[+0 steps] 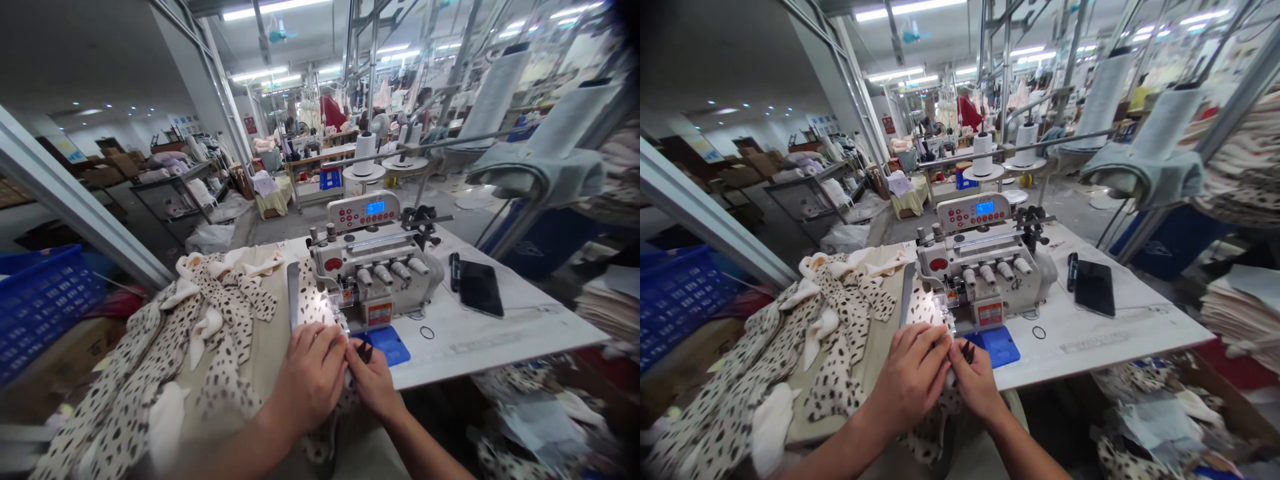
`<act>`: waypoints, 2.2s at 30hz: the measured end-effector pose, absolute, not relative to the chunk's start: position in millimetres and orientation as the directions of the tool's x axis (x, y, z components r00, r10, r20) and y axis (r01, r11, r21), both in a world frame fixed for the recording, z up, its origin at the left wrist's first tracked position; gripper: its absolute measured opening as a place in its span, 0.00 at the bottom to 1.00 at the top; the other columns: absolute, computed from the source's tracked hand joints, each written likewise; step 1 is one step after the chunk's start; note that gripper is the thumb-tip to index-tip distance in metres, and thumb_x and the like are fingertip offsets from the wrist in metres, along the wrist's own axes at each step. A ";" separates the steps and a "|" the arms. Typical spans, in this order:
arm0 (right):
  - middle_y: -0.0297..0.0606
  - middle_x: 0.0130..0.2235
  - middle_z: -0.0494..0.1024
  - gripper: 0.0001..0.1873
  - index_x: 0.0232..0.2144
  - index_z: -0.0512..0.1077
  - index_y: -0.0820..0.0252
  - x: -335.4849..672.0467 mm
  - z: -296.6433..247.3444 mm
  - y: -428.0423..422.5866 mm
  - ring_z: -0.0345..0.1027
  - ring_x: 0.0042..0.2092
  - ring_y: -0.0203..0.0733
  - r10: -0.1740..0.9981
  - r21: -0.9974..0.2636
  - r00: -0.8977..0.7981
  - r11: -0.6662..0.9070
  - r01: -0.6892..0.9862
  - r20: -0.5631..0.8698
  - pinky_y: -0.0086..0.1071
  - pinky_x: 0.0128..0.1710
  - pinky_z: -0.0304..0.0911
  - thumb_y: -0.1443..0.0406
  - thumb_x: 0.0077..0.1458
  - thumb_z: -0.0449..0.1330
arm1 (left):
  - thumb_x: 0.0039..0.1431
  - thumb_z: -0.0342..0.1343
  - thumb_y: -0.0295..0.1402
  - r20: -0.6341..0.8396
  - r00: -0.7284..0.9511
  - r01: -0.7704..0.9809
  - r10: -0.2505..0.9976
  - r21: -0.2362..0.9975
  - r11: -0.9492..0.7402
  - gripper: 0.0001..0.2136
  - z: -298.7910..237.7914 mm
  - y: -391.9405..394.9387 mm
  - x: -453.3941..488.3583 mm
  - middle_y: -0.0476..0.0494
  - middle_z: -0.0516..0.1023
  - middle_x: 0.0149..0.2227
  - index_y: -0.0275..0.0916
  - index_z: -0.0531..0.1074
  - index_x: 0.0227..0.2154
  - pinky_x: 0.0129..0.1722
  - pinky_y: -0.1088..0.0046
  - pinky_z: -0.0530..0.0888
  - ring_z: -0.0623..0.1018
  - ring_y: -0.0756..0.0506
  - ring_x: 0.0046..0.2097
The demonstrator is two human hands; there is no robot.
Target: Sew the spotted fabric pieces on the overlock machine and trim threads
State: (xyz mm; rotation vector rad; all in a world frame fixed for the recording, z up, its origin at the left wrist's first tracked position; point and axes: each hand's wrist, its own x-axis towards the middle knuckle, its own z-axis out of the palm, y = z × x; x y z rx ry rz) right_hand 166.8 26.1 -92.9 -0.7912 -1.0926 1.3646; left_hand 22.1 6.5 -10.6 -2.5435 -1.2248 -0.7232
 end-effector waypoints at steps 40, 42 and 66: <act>0.40 0.33 0.81 0.13 0.35 0.80 0.62 169.0 -96.2 24.7 0.71 0.35 0.45 0.979 -0.959 -0.077 0.169 -0.229 0.190 0.36 0.39 0.68 0.57 0.54 0.68 | 0.65 0.54 0.28 0.573 0.440 0.769 0.691 0.156 -0.620 0.08 -3.8 29.8 16.4 0.41 0.77 0.46 0.39 0.75 0.43 0.49 0.59 0.72 0.73 0.41 0.49; 0.40 0.33 0.82 0.14 0.36 0.80 0.62 169.4 -96.9 25.3 0.72 0.35 0.44 0.984 -0.956 -0.056 0.152 -0.252 0.171 0.35 0.39 0.68 0.56 0.54 0.68 | 0.65 0.55 0.28 0.570 0.449 0.769 0.688 0.145 -0.622 0.08 -2.6 31.0 15.6 0.41 0.77 0.45 0.39 0.75 0.44 0.48 0.60 0.72 0.73 0.41 0.48; 0.40 0.34 0.81 0.17 0.35 0.79 0.62 168.7 -96.4 26.2 0.71 0.36 0.45 0.975 -0.979 -0.133 0.159 -0.127 0.176 0.34 0.38 0.66 0.53 0.60 0.62 | 0.64 0.54 0.31 0.521 0.448 0.821 0.726 0.081 -0.565 0.13 3.7 46.1 5.4 0.43 0.79 0.53 0.42 0.75 0.50 0.53 0.51 0.66 0.72 0.39 0.49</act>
